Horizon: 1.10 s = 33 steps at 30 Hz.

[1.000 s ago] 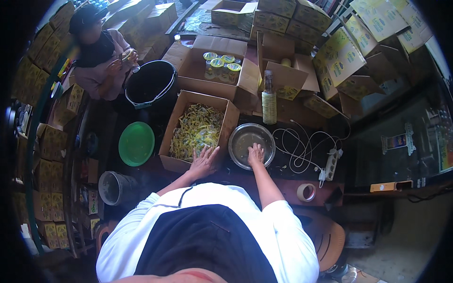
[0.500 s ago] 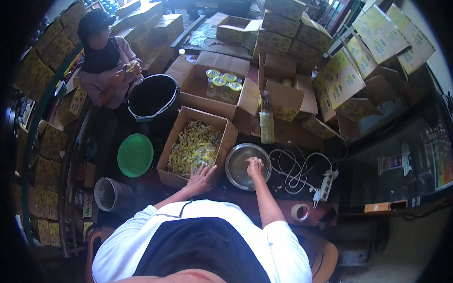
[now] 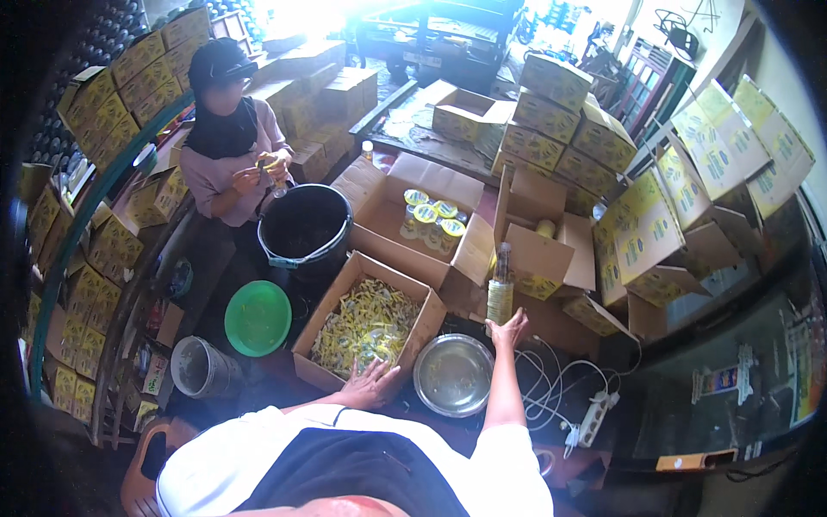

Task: The person takes plastic cups containing a yellow product, dips the rims into a bowl of liquid, and applies transparent seals to the tops.

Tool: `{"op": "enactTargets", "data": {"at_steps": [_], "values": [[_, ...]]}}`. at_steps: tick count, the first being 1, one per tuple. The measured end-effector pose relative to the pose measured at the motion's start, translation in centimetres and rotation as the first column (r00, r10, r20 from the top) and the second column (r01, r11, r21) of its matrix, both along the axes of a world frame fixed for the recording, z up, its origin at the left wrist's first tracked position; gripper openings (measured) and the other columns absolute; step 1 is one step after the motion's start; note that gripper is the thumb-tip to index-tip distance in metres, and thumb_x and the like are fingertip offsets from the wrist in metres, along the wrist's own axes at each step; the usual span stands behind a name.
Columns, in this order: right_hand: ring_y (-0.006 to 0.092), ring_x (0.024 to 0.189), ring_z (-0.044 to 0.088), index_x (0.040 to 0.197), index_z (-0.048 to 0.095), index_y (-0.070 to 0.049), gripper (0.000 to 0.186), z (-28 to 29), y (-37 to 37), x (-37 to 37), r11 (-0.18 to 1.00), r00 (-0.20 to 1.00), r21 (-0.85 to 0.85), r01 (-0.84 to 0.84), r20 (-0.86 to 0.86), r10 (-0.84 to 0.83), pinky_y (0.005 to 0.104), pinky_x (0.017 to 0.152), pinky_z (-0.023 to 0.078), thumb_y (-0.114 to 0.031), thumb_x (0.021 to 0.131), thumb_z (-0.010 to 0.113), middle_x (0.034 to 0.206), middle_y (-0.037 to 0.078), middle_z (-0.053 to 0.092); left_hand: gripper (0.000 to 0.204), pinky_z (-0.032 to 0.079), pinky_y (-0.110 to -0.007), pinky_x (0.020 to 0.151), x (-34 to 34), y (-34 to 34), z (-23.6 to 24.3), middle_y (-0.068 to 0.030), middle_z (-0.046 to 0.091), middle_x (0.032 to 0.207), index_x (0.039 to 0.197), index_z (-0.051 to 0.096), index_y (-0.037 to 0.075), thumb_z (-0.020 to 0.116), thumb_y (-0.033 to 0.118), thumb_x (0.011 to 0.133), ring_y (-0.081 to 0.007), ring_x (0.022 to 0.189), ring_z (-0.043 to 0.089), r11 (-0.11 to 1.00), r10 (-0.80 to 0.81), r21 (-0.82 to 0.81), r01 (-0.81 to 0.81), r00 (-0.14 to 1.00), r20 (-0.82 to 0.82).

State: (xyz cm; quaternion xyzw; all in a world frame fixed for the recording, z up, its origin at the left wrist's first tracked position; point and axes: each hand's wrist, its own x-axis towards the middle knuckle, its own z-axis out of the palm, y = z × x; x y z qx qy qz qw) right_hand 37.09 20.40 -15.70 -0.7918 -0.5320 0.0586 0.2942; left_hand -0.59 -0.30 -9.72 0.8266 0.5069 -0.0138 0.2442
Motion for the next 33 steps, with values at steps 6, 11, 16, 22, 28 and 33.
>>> {"op": "enactTargets", "data": {"at_steps": [6,11,16,22,28,33], "values": [[0.0389,0.137,0.031,0.149,0.016,-0.002,0.126,-1.4,2.0,-0.2,0.996,0.993,-0.083,-0.042,-0.112,0.033,0.0434,0.115,0.028,-0.03,0.054,0.093,0.148,0.026,0.029,0.086,0.002,-0.072,0.11,-0.1,-0.2,0.1,-0.0136,0.016,0.159,0.154,0.008,0.027,0.06,0.04,0.087,-0.0379,0.147,0.01,0.999,0.013,-0.051,-0.015,0.999,-0.036],[0.0393,0.129,0.043,0.145,0.028,-0.001,0.112,-2.5,2.4,0.8,0.97,0.964,-0.224,-0.098,-0.262,0.037,0.0417,0.109,0.036,-0.027,0.055,0.09,0.138,0.028,0.045,0.085,0.0,-0.072,0.11,0.0,-0.2,0.5,-0.0148,0.017,0.158,0.154,0.008,0.027,0.059,0.043,0.088,-0.0378,0.147,0.009,0.996,0.023,-0.088,-0.024,1.0,-0.01],[0.0382,0.121,0.051,0.131,0.046,-0.002,0.089,-2.9,0.7,3.3,0.983,0.977,-0.169,-0.074,-0.209,0.038,0.044,0.104,0.041,-0.024,0.055,0.087,0.128,0.023,0.055,0.095,0.002,-0.07,0.111,0.3,0.2,0.7,-0.0139,0.012,0.16,0.155,0.009,0.024,0.069,0.035,0.082,-0.0352,0.148,0.007,0.994,0.019,-0.105,-0.024,0.998,-0.055],[0.0347,0.116,0.057,0.128,0.054,-0.009,0.084,1.1,-4.5,5.7,0.924,0.981,-0.362,-0.121,-0.183,0.056,0.0427,0.1,0.046,-0.024,0.053,0.088,0.123,0.02,0.061,0.088,0.002,-0.07,0.11,-0.1,-0.1,-0.6,-0.0185,0.025,0.155,0.154,0.015,0.025,0.065,0.038,0.082,-0.0365,0.146,0.016,1.0,0.011,0.026,-0.011,1.0,0.006],[0.0326,0.121,0.055,0.131,0.055,-0.01,0.087,0.6,-9.0,6.5,0.911,0.984,-0.378,-0.167,-0.121,0.131,0.0409,0.104,0.044,-0.024,0.052,0.091,0.13,0.018,0.057,0.092,0.002,-0.071,0.11,-0.1,-0.1,-0.5,-0.0165,0.023,0.156,0.154,0.015,0.026,0.069,0.035,0.079,-0.0378,0.146,0.016,0.999,0.007,0.037,-0.008,1.0,0.018],[0.0335,0.118,0.055,0.126,0.061,-0.011,0.069,1.2,-9.4,5.5,0.983,0.993,-0.151,-0.104,-0.063,0.096,0.0408,0.102,0.044,-0.02,0.062,0.087,0.127,0.017,0.059,0.097,0.003,-0.072,0.11,-0.2,-0.3,-0.9,-0.0156,0.024,0.156,0.154,0.013,0.027,0.072,0.036,0.077,-0.0373,0.146,0.017,0.996,0.007,0.091,-0.009,1.0,0.029]]}}
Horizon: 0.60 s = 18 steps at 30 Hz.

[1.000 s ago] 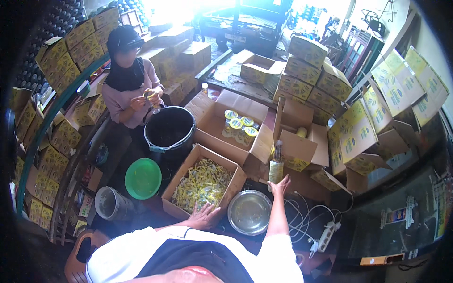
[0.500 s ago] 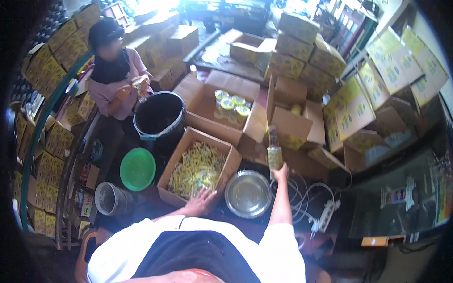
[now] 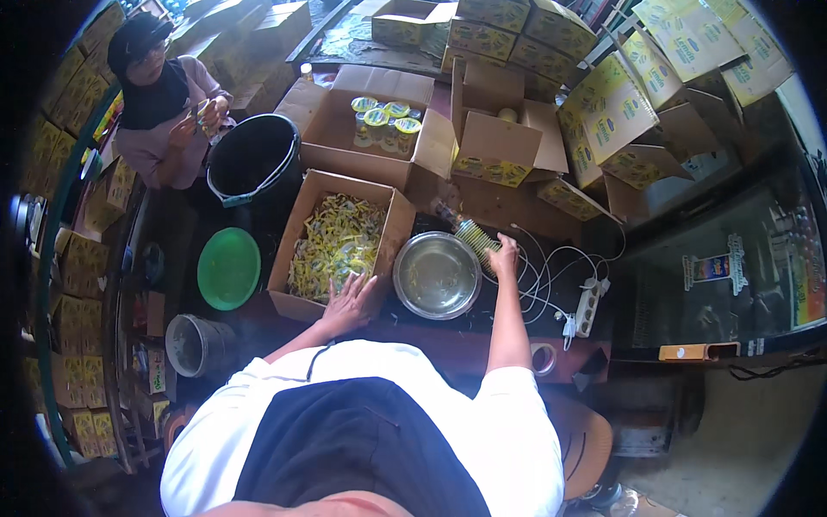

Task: The person takes plastic cups containing a yellow product, dips the rims into a bowl of liquid, and applies transparent seals to the tops.

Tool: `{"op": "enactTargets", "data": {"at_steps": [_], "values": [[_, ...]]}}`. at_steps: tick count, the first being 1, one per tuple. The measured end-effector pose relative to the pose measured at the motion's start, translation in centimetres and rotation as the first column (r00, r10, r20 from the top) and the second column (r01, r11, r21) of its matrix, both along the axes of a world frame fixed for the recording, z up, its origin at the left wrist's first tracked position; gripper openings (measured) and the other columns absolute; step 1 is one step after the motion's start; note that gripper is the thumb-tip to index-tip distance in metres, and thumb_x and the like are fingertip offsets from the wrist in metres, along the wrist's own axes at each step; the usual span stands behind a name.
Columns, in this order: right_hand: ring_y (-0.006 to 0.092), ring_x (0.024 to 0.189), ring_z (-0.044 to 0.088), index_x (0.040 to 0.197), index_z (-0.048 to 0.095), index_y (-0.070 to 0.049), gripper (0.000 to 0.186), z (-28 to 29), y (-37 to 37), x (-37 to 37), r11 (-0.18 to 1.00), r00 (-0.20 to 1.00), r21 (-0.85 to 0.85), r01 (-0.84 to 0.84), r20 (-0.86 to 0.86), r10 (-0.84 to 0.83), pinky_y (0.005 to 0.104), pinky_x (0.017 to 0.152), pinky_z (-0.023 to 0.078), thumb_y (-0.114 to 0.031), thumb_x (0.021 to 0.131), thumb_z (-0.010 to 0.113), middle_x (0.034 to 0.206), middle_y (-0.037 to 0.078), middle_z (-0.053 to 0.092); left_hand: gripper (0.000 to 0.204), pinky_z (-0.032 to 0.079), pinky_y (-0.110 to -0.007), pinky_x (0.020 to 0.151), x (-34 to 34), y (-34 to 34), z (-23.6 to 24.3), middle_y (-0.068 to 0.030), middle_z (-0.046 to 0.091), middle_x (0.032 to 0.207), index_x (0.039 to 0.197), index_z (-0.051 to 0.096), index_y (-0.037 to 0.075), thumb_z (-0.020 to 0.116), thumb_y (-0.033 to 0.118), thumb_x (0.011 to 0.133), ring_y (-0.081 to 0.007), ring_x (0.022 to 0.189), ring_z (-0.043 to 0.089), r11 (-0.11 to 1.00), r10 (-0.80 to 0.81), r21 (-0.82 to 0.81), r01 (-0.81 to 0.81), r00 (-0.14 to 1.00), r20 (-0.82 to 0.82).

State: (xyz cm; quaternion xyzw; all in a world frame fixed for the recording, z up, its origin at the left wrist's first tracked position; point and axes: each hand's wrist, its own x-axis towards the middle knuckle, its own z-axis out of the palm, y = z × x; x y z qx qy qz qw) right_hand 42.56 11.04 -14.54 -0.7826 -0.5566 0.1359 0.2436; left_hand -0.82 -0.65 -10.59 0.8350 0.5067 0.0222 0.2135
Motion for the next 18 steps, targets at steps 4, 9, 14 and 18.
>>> {"op": "enactTargets", "data": {"at_steps": [4,9,14,18], "values": [[0.0321,0.106,0.06,0.111,0.066,-0.009,0.042,1.7,-1.2,-4.3,0.984,0.997,0.162,-0.074,0.018,0.072,0.0415,0.093,0.048,-0.015,0.071,0.079,0.11,0.016,0.063,0.108,0.004,-0.07,0.111,0.0,-0.3,0.0,-0.0108,0.021,0.157,0.155,0.007,0.026,0.077,0.036,0.074,-0.0332,0.147,0.014,1.0,0.01,-0.001,-0.01,0.997,-0.075],[0.0309,0.096,0.061,0.099,0.071,-0.01,0.03,-1.1,-4.8,-8.8,0.946,0.948,-0.059,-0.319,-0.021,0.318,0.0424,0.089,0.05,-0.012,0.07,0.076,0.097,0.014,0.063,0.107,0.004,-0.071,0.11,0.1,-0.4,0.3,-0.0109,0.021,0.157,0.155,0.004,0.027,0.076,0.038,0.076,-0.0327,0.147,0.014,1.0,0.007,0.015,-0.006,0.997,-0.075],[0.0299,0.112,0.052,0.1,0.072,-0.015,0.028,-2.0,-8.3,-13.1,0.882,0.884,-0.275,-0.383,0.167,0.436,0.0422,0.095,0.046,-0.013,0.072,0.073,0.114,0.009,0.058,0.103,0.005,-0.071,0.11,-0.3,-0.9,-0.1,-0.0128,0.023,0.156,0.155,0.005,0.027,0.073,0.037,0.078,-0.0354,0.146,0.016,0.999,0.03,0.018,-0.029,0.997,-0.064],[0.0302,0.118,0.05,0.107,0.072,-0.017,0.034,-2.7,-9.4,-13.8,0.833,0.823,-0.441,-0.334,0.295,0.486,0.0465,0.097,0.044,-0.019,0.073,0.072,0.124,0.008,0.056,0.099,0.005,-0.071,0.11,-0.4,-1.2,-0.2,-0.0139,0.025,0.155,0.155,0.007,0.027,0.071,0.035,0.08,-0.0383,0.145,0.02,0.998,0.008,0.064,-0.006,1.0,-0.029]]}}
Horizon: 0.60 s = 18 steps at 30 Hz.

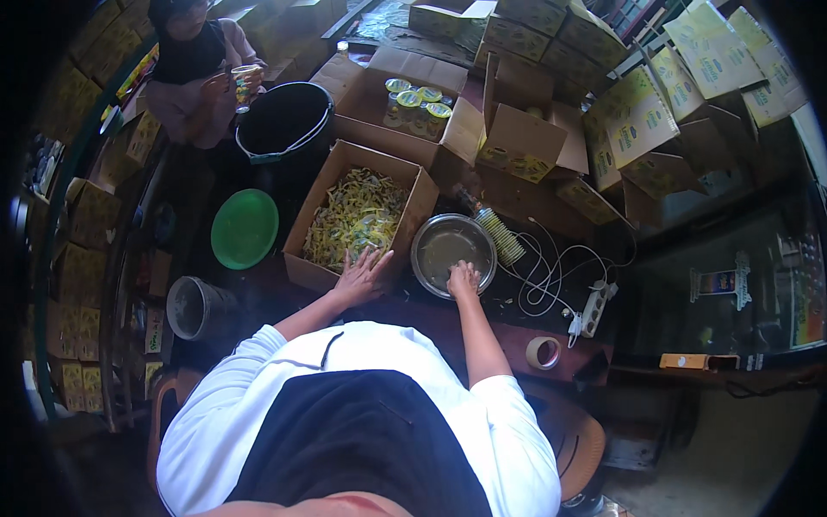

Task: The person takes plastic cups containing a yellow product, dips the rims into a bowl of liquid, and applies transparent seals to the tops.

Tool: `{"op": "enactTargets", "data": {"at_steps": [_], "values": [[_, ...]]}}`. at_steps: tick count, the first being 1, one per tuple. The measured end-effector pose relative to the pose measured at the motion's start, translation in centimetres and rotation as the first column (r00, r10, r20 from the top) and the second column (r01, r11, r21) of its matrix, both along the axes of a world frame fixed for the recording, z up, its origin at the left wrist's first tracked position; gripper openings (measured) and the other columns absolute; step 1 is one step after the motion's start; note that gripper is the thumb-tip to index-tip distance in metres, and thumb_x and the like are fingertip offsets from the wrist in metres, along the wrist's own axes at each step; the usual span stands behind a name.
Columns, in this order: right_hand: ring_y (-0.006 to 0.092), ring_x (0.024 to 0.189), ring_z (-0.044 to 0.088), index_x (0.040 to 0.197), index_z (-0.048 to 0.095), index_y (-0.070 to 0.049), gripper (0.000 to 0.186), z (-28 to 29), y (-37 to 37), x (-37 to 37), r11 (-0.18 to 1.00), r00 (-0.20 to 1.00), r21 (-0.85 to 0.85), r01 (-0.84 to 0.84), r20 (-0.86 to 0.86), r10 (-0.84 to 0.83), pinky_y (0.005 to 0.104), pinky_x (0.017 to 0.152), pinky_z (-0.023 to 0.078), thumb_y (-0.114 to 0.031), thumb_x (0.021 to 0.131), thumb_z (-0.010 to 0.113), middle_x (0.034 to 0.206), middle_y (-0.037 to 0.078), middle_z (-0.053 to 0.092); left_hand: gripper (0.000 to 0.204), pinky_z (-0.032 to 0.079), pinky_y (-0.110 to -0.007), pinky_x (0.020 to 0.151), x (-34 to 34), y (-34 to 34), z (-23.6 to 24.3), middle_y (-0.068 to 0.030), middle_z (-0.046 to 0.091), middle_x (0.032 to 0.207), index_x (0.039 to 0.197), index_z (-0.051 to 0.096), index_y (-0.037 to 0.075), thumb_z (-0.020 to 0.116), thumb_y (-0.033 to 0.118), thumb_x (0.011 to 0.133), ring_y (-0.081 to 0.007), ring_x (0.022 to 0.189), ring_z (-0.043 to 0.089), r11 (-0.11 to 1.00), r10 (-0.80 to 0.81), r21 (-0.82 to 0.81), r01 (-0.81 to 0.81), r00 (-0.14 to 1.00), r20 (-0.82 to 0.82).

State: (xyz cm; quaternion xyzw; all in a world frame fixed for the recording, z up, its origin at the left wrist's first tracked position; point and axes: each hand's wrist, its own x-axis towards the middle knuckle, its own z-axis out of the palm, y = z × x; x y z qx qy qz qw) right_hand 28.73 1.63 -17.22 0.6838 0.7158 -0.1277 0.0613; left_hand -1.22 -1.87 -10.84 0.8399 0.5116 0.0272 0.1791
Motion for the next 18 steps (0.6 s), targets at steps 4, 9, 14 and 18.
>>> {"op": "enactTargets", "data": {"at_steps": [4,9,14,18], "values": [[0.0306,0.12,0.051,0.109,0.071,-0.018,0.035,0.1,-0.2,0.3,0.997,0.999,-0.076,0.034,-0.014,-0.035,0.0484,0.098,0.043,-0.025,0.075,0.071,0.127,0.007,0.057,0.099,0.005,-0.071,0.11,0.0,-0.3,0.0,-0.0131,0.024,0.156,0.155,0.006,0.027,0.07,0.036,0.08,-0.0379,0.145,0.02,1.0,0.013,0.01,-0.013,1.0,0.006],[0.0314,0.12,0.054,0.111,0.071,-0.018,0.036,2.3,0.3,0.2,0.928,0.996,-0.37,0.04,-0.054,-0.065,0.0511,0.099,0.042,-0.038,0.082,0.068,0.121,0.009,0.064,0.1,0.006,-0.07,0.111,-0.1,-0.3,-0.4,-0.0114,0.018,0.158,0.155,0.003,0.028,0.07,0.041,0.081,-0.0354,0.146,0.015,1.0,0.014,0.0,-0.014,0.999,-0.036],[0.0334,0.115,0.058,0.109,0.071,-0.014,0.045,3.3,-0.2,-0.2,0.929,0.977,-0.367,0.048,-0.176,-0.12,0.0517,0.098,0.041,-0.05,0.084,0.064,0.118,0.013,0.066,0.1,0.004,-0.07,0.111,-0.1,-0.3,-0.5,-0.0108,0.017,0.158,0.155,0.004,0.027,0.07,0.041,0.081,-0.0342,0.147,0.014,1.0,0.003,0.018,-0.003,0.999,-0.047],[0.0344,0.105,0.063,0.105,0.073,-0.011,0.05,4.6,-1.1,-0.1,0.94,0.947,-0.338,0.045,-0.284,-0.147,0.048,0.097,0.042,-0.056,0.084,0.063,0.107,0.013,0.07,0.099,0.002,-0.07,0.111,-0.1,-0.2,-0.9,-0.0103,0.018,0.158,0.155,0.004,0.027,0.07,0.041,0.082,-0.033,0.147,0.014,0.998,0.006,0.056,-0.004,0.999,-0.045]]}}
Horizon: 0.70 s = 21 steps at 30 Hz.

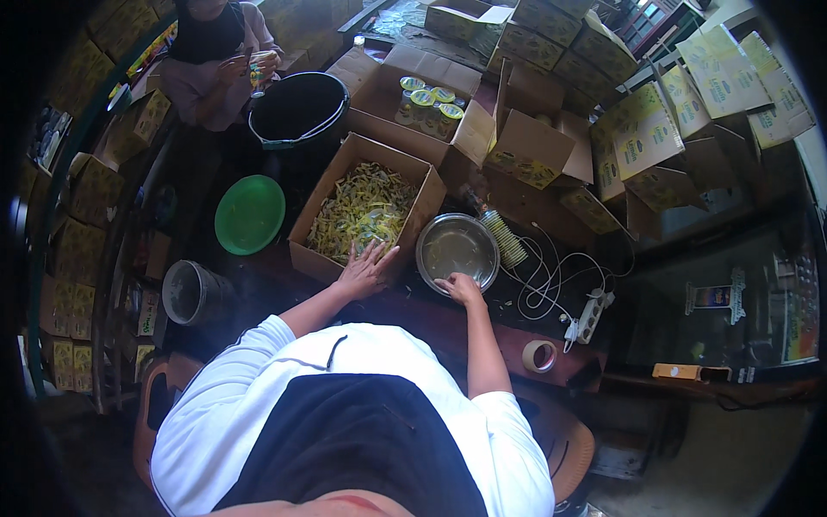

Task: The person takes plastic cups containing a yellow product, dips the rims into a bowl of liquid, and applies transparent seals to the tops.

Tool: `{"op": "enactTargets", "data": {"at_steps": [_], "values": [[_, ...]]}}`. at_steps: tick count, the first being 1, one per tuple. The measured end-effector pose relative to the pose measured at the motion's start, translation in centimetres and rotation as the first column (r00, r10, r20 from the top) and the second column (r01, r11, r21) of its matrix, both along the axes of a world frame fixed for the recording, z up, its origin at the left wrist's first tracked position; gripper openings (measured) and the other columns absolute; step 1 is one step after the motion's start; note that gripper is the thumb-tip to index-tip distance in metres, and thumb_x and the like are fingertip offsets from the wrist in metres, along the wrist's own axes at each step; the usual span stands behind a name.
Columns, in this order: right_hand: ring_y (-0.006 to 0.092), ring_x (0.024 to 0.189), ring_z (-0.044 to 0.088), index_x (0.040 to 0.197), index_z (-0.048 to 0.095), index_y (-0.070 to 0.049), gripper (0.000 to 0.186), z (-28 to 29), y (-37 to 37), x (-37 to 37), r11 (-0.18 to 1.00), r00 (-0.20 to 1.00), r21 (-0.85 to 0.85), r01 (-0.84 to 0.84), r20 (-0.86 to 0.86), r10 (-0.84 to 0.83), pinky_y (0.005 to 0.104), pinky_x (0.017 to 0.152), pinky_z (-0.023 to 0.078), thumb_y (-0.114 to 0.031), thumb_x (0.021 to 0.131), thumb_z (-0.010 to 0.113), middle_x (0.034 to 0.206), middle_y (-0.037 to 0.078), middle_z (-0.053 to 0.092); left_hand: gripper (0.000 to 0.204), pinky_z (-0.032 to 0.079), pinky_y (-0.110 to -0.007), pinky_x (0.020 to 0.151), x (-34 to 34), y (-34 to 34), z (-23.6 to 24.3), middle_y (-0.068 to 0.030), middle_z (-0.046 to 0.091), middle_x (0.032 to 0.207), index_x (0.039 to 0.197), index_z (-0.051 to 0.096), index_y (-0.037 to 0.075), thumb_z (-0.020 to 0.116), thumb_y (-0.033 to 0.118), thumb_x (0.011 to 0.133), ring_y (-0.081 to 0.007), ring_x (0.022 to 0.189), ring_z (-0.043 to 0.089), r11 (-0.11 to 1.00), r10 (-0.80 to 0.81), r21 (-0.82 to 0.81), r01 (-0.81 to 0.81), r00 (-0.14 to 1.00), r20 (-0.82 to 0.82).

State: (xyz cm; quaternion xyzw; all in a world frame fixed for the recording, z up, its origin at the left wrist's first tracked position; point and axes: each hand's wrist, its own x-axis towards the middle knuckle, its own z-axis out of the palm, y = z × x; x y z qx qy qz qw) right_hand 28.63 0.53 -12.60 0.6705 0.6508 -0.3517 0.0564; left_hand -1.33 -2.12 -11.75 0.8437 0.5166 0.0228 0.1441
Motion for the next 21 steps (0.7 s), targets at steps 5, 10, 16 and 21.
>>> {"op": "enactTargets", "data": {"at_steps": [5,10,16,21], "values": [[0.0308,0.101,0.066,0.102,0.073,-0.011,0.039,-2.0,-0.3,0.8,0.996,0.997,0.083,0.044,-0.069,-0.038,0.0423,0.091,0.047,-0.044,0.081,0.069,0.102,0.013,0.071,0.098,0.002,-0.07,0.111,0.0,-0.1,0.2,-0.0101,0.018,0.158,0.155,0.005,0.027,0.07,0.04,0.082,-0.0329,0.147,0.015,1.0,0.005,-0.006,-0.005,1.0,-0.008],[0.0274,0.098,0.067,0.097,0.074,-0.011,0.027,-3.2,0.6,0.9,0.996,0.997,0.062,0.061,-0.044,-0.059,0.0383,0.086,0.051,-0.027,0.075,0.075,0.1,0.013,0.072,0.1,0.003,-0.07,0.111,0.0,-0.2,0.2,-0.0096,0.019,0.158,0.155,0.005,0.028,0.071,0.04,0.081,-0.033,0.147,0.015,1.0,0.018,-0.007,-0.018,1.0,-0.003],[0.027,0.091,0.068,0.095,0.074,-0.008,0.022,-3.8,1.1,1.5,0.93,0.989,0.344,0.128,-0.119,-0.092,0.0378,0.082,0.052,-0.017,0.075,0.076,0.097,0.015,0.07,0.1,0.002,-0.07,0.111,0.1,-0.4,0.6,-0.0088,0.019,0.158,0.155,0.005,0.028,0.071,0.039,0.08,-0.0329,0.147,0.016,1.0,0.024,-0.008,-0.024,1.0,-0.006],[0.0168,0.085,0.066,0.1,0.07,-0.001,0.019,-1.4,0.6,2.0,0.8,0.778,0.267,0.538,-0.523,-0.349,0.0302,0.08,0.052,-0.008,0.082,0.072,0.093,0.009,0.069,0.098,0.001,-0.07,0.111,0.0,-0.5,0.0,-0.0091,0.021,0.158,0.155,0.005,0.028,0.07,0.037,0.082,-0.0334,0.146,0.017,0.999,0.024,0.048,-0.026,0.999,0.03]]}}
